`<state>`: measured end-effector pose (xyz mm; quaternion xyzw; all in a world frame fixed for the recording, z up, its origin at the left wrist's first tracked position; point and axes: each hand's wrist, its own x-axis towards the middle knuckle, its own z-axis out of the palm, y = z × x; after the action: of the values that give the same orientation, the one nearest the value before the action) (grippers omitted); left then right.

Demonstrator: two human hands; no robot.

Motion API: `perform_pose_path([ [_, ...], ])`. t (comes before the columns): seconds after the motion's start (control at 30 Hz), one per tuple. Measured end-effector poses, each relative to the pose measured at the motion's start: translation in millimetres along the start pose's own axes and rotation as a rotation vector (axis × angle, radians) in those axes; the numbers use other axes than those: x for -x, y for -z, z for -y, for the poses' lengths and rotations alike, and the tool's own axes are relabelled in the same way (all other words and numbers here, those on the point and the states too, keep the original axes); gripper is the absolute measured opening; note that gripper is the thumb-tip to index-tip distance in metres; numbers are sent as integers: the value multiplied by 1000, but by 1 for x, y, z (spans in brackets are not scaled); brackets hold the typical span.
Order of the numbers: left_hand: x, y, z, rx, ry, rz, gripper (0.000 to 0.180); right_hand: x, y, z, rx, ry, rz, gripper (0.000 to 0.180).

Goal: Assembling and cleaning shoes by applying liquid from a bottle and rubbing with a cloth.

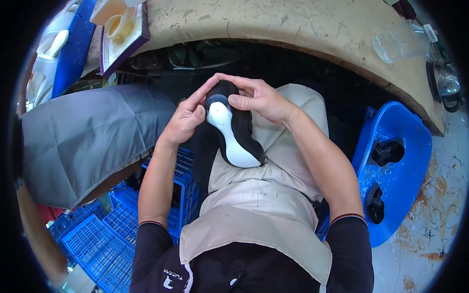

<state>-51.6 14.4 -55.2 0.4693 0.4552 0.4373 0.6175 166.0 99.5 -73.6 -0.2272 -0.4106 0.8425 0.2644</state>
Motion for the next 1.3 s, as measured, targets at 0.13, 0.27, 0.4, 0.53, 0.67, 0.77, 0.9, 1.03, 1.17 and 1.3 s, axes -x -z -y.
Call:
perform_pose_path([
  [0.13, -1, -9, 12, -153, -28, -78, 57, 2, -2, -24, 258, 115, -136, 53],
  [0.27, 6, -6, 17, -201, -56, -113, 60, 2, -1, -24, 387, 71, -129, 55],
  [0.4, 13, -3, 25, -275, -96, -136, 64, 2, -5, -31, 484, 33, -110, 58],
  [0.53, 20, -3, 51, -498, -135, -180, 71, 11, -10, -66, 637, 141, -210, 61],
  [0.67, 19, 8, 48, -495, 66, -96, 77, 14, -13, -81, 906, 147, -187, 64],
  [0.77, 24, 10, 51, -512, 49, -90, 81, 23, -14, -81, 908, 72, -128, 67],
  [0.9, 37, 2, 59, -327, -52, -128, 88, 50, -10, -84, 873, 8, -11, 75],
  [1.03, 33, -19, 36, -190, 7, -351, 69, 57, -25, -72, 883, 122, -62, 89],
  [1.17, 24, -32, 3, 382, 193, -625, 46, 64, -46, -41, 994, 44, -29, 100],
  [1.3, 30, -20, 28, 560, 87, -491, 42, 64, -37, -33, 897, 111, 5, 89],
])
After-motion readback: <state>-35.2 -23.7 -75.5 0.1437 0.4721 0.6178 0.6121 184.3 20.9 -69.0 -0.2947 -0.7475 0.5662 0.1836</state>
